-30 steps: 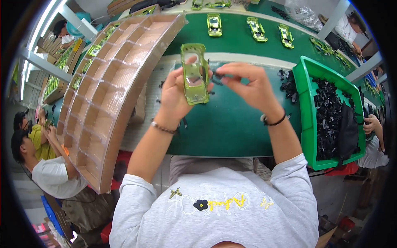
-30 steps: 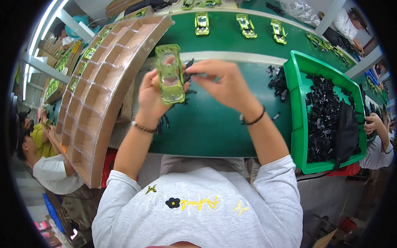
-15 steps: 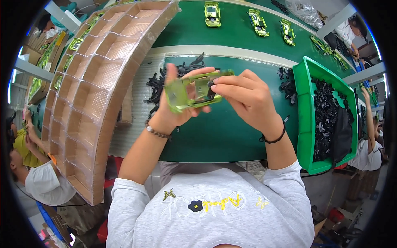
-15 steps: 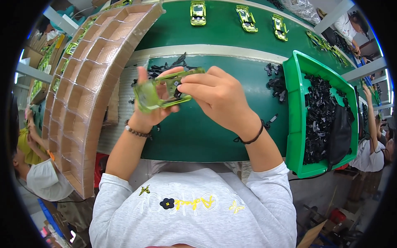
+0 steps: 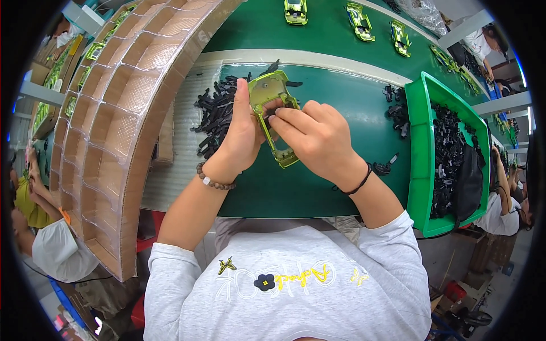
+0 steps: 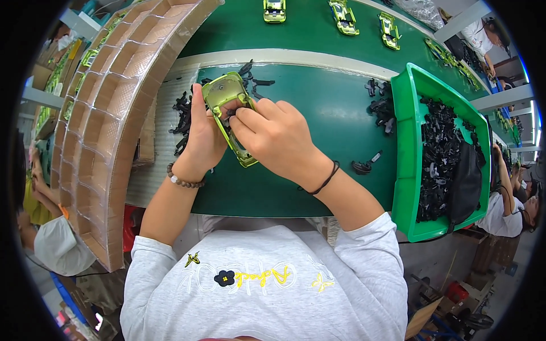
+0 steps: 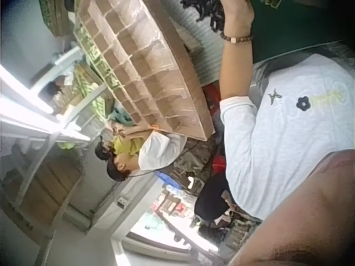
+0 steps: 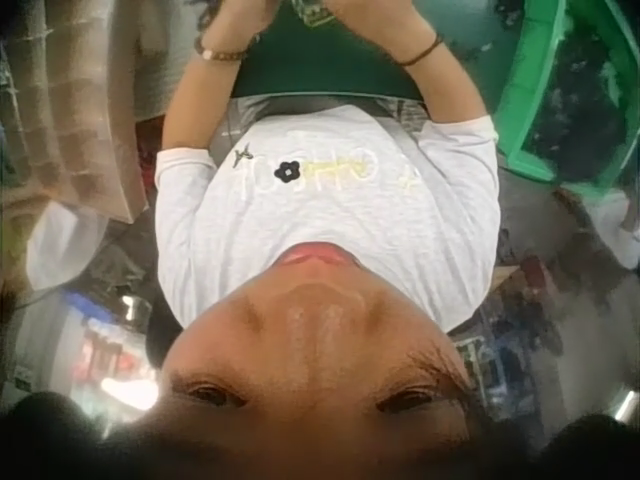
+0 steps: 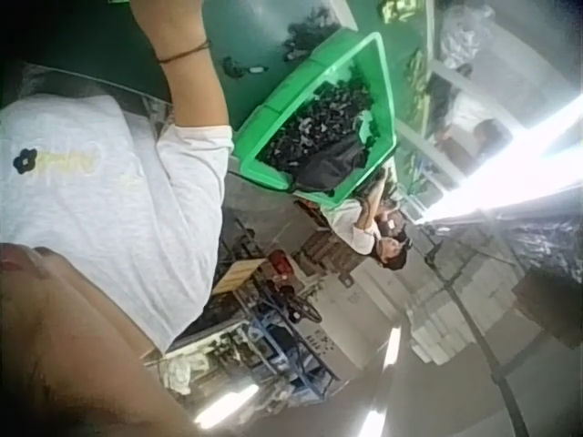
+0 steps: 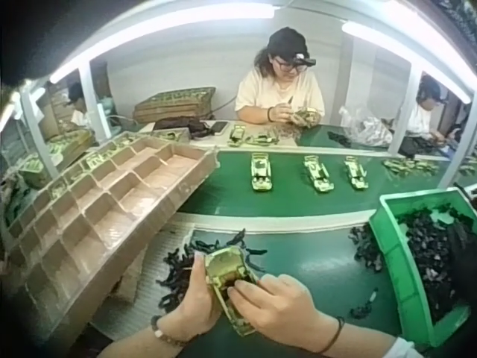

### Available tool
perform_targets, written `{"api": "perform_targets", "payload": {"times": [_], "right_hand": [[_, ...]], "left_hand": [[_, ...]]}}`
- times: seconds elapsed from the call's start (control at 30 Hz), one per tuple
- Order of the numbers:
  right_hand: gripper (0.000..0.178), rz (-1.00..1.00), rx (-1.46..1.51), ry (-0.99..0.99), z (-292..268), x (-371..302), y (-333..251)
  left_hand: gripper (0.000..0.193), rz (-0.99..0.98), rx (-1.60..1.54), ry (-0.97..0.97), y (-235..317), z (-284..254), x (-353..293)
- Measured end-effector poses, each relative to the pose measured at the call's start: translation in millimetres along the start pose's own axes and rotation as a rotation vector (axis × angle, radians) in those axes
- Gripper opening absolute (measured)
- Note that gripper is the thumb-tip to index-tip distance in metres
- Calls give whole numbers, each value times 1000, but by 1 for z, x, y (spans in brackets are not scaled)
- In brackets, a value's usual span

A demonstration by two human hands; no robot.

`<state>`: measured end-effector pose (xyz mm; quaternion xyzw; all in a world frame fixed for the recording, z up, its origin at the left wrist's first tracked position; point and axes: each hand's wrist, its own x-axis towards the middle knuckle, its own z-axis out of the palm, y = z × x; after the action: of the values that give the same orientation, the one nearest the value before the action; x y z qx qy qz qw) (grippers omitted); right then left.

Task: The person assembles plastic toy cars by hand, joining chassis components and black plastic parts to toy car shells at a factory workbench.

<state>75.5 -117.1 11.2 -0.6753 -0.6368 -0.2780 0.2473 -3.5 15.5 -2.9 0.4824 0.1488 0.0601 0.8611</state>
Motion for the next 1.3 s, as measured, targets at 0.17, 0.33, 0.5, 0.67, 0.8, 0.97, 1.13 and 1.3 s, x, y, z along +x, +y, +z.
{"api": "perform_targets", "payload": {"times": [0.17,0.33,0.5,0.67,0.8,0.97,1.13,1.3], "right_hand": [[27,10,-61,105,5,-1,-4],[28,31,-52,163,12,-1,-6],[28,31,-44,144,15,2,-10],[29,62,0,77,18,1,-14],[30,38,10,116,20,2,-11],[31,64,-5,171,20,1,-14],[31,166,82,99,23,1,-12],[23,69,-37,160,21,0,-9]], "left_hand": [[79,40,-133,-3,-3,12,-6],[75,45,-264,14,-10,11,-6],[75,63,-356,50,-13,14,-8],[73,49,-307,152,-8,11,-7],[77,77,-295,106,-11,3,-5],[78,94,-306,93,-12,4,-6],[77,83,-223,109,-7,11,-7],[76,78,-253,27,-9,5,-7]]}}
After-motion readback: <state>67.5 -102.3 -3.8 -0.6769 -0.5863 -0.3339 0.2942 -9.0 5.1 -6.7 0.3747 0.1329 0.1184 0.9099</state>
